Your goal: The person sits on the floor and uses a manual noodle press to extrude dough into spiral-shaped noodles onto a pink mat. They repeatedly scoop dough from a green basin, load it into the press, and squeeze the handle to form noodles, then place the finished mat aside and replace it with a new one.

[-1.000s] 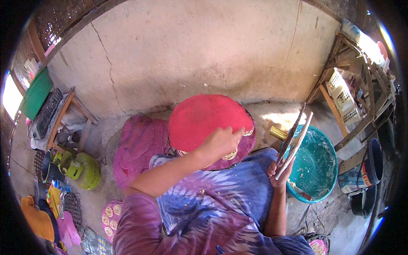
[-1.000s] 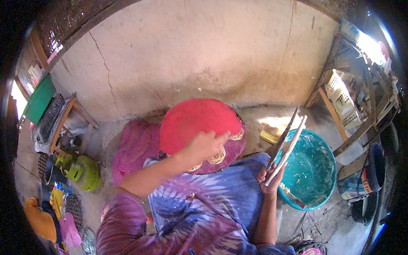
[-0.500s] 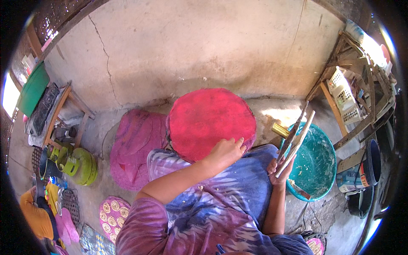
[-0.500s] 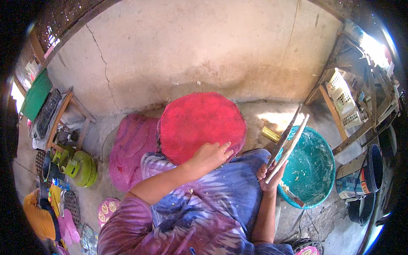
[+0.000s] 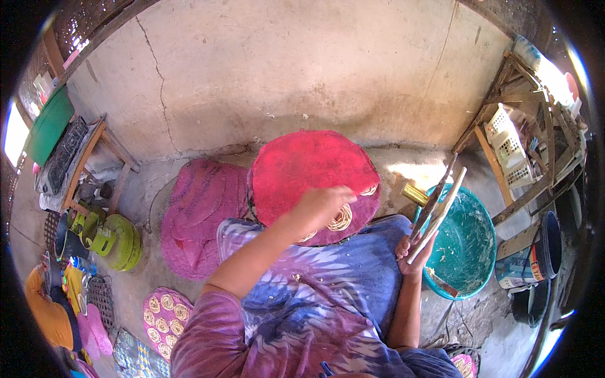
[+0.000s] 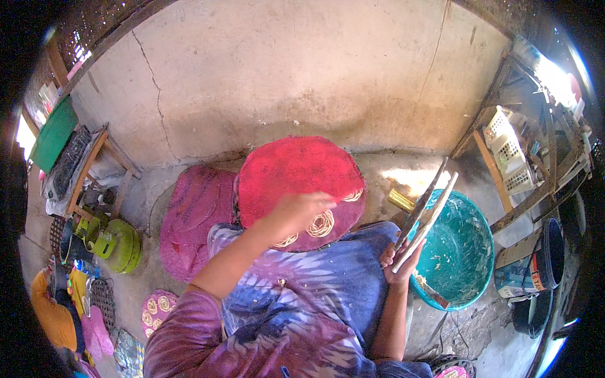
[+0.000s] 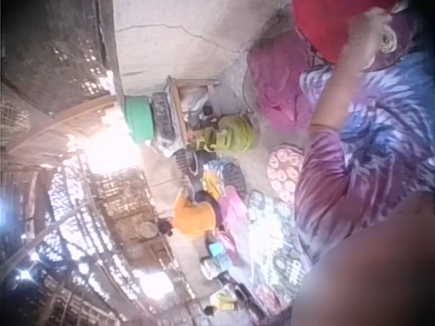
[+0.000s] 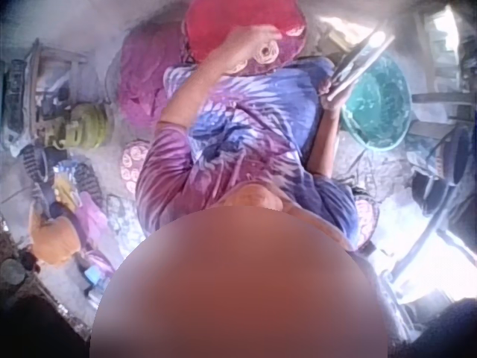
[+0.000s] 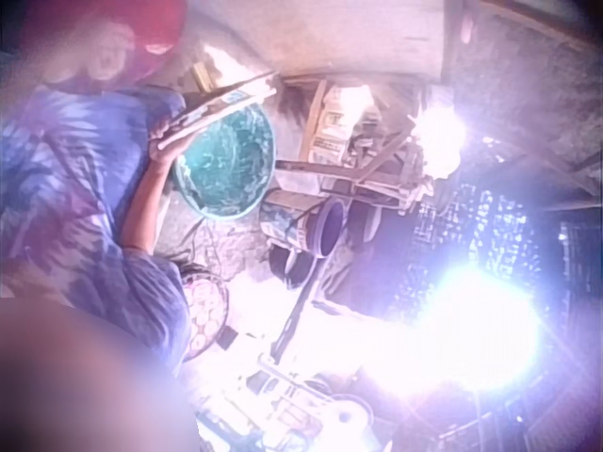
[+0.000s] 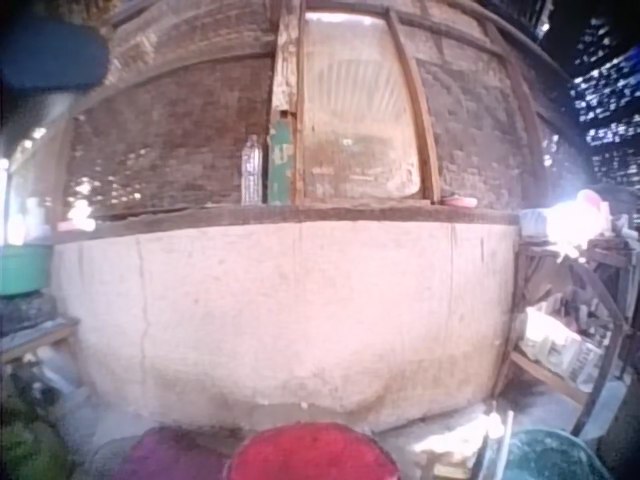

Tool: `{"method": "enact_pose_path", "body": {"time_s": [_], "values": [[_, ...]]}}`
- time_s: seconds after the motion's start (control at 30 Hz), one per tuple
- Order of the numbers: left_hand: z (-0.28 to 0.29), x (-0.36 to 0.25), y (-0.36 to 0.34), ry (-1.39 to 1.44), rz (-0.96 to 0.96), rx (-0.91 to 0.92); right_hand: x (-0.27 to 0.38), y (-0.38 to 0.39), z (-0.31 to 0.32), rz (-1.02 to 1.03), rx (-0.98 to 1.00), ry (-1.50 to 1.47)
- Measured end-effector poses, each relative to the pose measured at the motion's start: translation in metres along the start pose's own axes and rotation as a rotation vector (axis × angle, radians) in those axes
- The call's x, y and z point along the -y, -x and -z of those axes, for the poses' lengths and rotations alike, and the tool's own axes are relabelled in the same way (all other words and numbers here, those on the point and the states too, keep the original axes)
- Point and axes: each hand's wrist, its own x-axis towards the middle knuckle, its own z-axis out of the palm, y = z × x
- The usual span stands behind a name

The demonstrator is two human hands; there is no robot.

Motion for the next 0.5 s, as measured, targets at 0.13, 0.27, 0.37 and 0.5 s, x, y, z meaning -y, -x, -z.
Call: {"method": "enact_pose_path", "body": {"time_s": [0.13, 0.27, 0.37, 0.5], "values": [[0.068, 0.064, 0.010, 0.090, 0.162, -0.330, -0.001, 0.001, 0.002, 0.019, 0.027, -0.011], [0.128, 0.154, 0.067, 0.261, 0.477, -0.615, -0.001, 0.000, 0.003, 0.000, -0.006, -0.028], [0.133, 0.216, 0.143, 0.398, 0.603, -0.831, -0.001, -0.001, 0.004, 0.011, -0.015, -0.008], [0.101, 0.285, 0.254, 0.557, 0.789, -1.225, -0.001, -0.003, 0.007, -0.006, -0.027, -0.034]]}}
